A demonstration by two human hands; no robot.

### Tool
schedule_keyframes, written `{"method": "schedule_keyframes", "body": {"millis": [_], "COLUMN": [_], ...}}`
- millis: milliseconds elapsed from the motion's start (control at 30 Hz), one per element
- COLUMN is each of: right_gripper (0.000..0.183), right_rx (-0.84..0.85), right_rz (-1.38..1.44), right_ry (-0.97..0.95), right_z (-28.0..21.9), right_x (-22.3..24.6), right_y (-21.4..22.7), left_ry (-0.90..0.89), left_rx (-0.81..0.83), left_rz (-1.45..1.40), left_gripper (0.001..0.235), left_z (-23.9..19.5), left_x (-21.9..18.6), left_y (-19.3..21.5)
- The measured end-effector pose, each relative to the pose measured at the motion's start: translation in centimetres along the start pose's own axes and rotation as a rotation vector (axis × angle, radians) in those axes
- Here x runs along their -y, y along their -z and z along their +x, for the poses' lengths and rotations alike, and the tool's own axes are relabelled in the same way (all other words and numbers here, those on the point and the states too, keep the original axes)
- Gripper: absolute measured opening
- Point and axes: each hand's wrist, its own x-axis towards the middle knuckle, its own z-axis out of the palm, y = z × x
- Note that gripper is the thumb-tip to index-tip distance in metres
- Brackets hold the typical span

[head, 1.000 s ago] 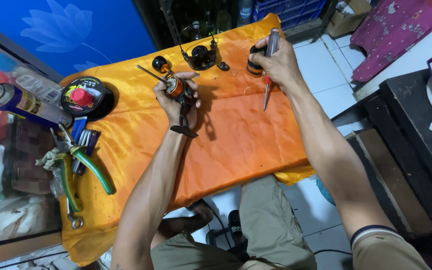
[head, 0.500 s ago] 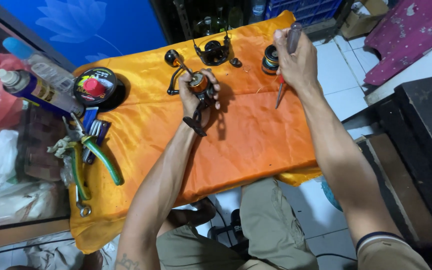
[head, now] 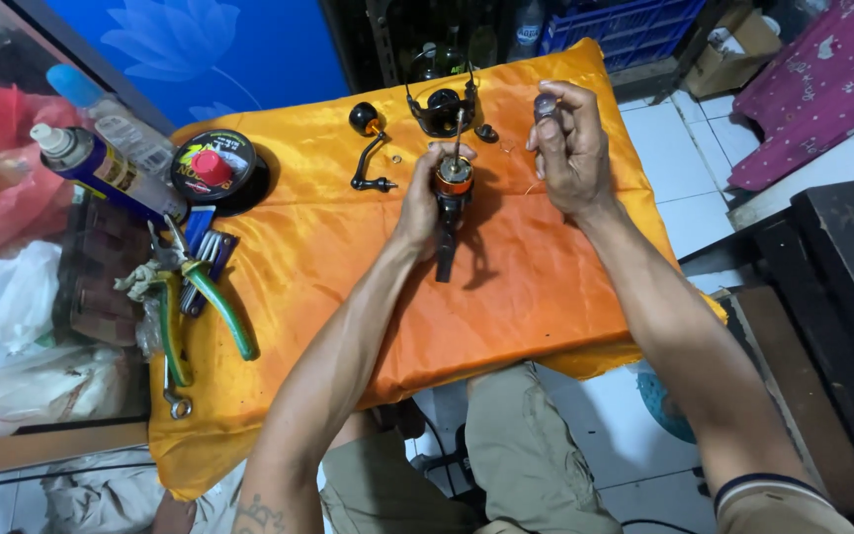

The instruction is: The person disassembles a fishing reel on a table covered with an orange cloth. They use pliers to remove a part, then use a screwdriver to unscrew the spool. The person removes the spool and places it on the table.

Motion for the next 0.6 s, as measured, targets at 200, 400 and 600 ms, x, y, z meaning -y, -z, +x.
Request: {"method": "schedule_keyframes", "body": {"millis": [200, 400, 600], "right_gripper": [0.047, 0.054, 0.039], "right_rx": [-0.025, -0.064, -0.148], "right_rz": [0.039, 0.023, 0.173], "right_ry": [-0.053, -0.145, -0.024], "right_z": [0.2, 0.2, 0.5], "right_x": [0.1, -0.2, -0.3], "right_y": [-0.6, -0.4, -0.2], "left_ry": [0.113, -0.026, -0.302], "left_rx": [0.067, 0.192, 0.205], "left_rz": [0.113, 0.325, 0.433], "left_gripper": [0.089, 0.042, 0.033], "left_z": [-1.3, -2.1, -2.0], "left_x": [-1.6, -2.1, -1.8], "left_y": [-1.3, -2.1, -2.2]}}
